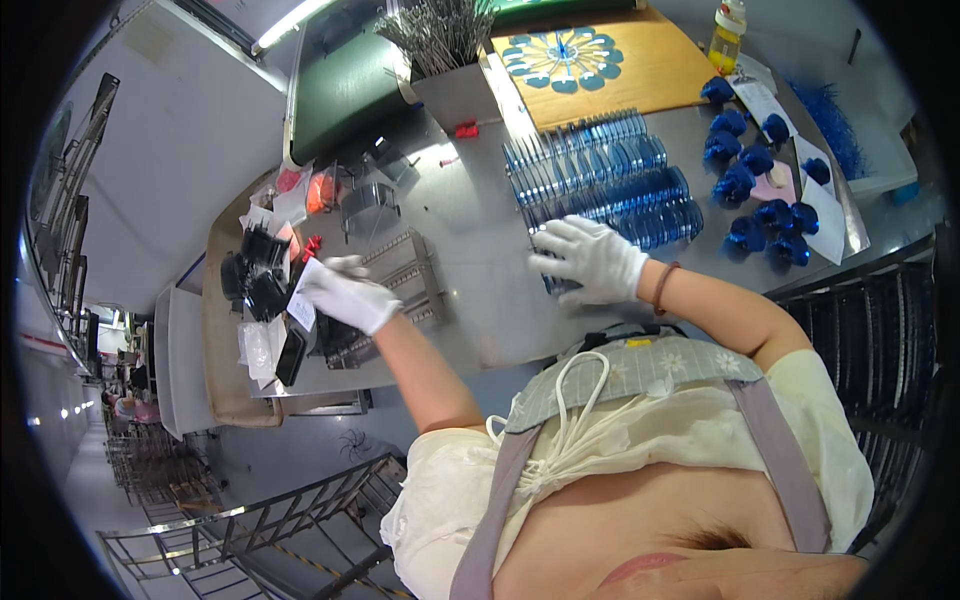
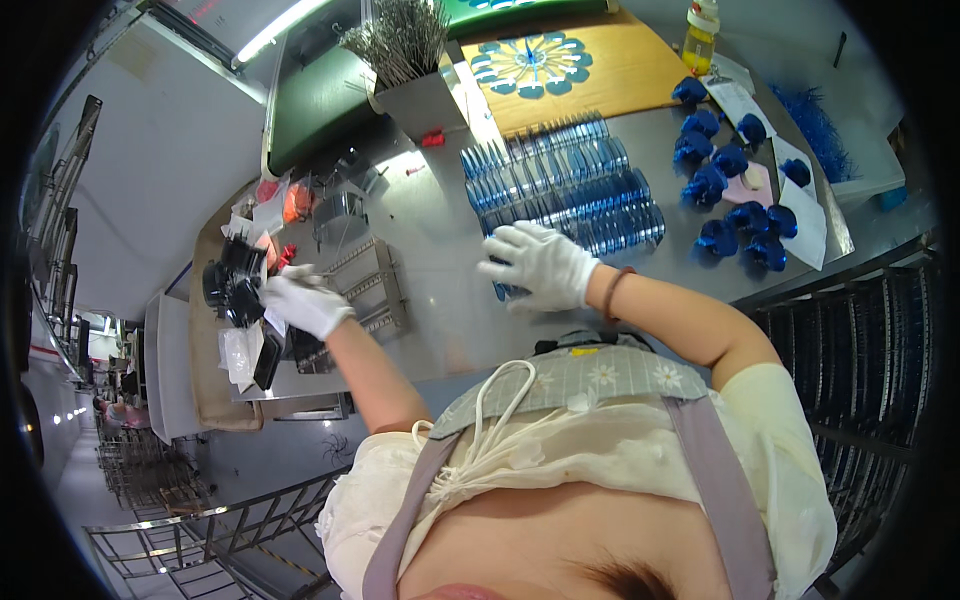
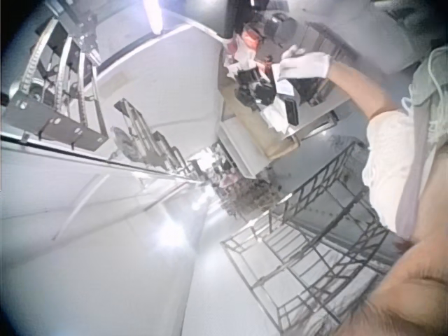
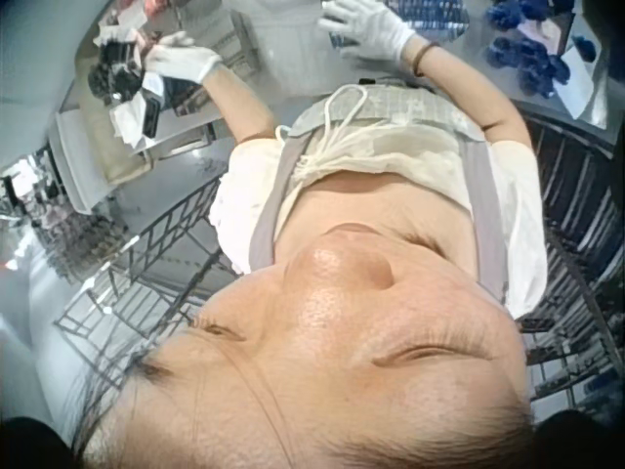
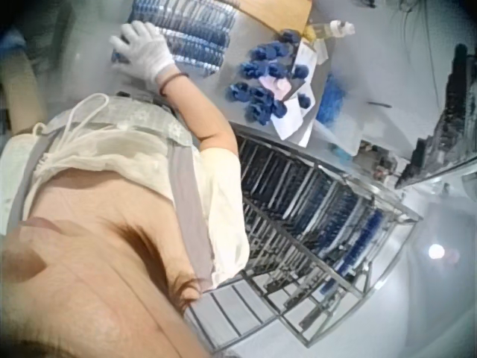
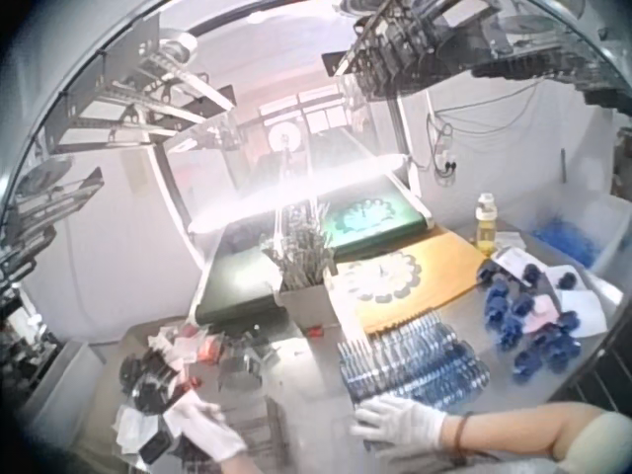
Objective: The person repeatedly assembles small metal racks by inserting black circular rings and blue decorative elements, then places the finished racks onto a nearby rack. The person also retrieves empty racks from the rack and returns to the table to continue assembly.
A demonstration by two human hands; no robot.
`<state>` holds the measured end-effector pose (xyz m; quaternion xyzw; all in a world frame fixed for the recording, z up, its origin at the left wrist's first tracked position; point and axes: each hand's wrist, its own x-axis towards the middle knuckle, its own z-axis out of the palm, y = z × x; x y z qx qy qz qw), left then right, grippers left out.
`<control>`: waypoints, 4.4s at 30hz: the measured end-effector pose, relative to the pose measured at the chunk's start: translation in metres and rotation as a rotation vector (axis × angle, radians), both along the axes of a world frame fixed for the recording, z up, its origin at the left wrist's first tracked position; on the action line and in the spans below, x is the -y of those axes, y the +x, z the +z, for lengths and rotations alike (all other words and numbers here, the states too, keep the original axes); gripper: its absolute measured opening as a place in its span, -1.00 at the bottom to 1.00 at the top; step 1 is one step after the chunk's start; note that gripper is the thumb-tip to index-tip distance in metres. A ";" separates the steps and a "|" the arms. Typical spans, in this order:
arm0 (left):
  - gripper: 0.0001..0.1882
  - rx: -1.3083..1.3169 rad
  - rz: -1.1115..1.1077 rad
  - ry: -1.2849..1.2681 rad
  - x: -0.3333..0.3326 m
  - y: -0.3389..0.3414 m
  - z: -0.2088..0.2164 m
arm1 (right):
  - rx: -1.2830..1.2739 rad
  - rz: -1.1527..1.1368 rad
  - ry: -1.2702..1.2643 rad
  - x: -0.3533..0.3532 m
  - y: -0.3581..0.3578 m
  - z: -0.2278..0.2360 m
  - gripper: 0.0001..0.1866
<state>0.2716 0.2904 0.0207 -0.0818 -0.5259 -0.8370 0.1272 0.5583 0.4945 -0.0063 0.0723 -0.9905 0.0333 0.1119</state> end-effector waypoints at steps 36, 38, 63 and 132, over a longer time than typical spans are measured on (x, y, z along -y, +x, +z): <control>-0.88 0.715 -0.321 0.008 -0.074 0.250 -0.198 | 0.110 0.105 0.160 -0.041 0.007 -0.041 -0.27; -0.90 0.675 -0.409 -0.096 -0.087 0.266 -0.194 | 0.108 0.109 0.120 -0.040 0.008 -0.043 -0.23; -0.54 0.558 -0.296 -0.854 -0.043 0.254 -0.173 | 0.088 0.080 0.239 -0.167 0.096 -0.053 -0.37; 0.13 -0.991 -0.508 -1.974 -0.085 0.359 -0.199 | -0.256 -2.397 -0.949 0.223 0.865 -0.226 -0.57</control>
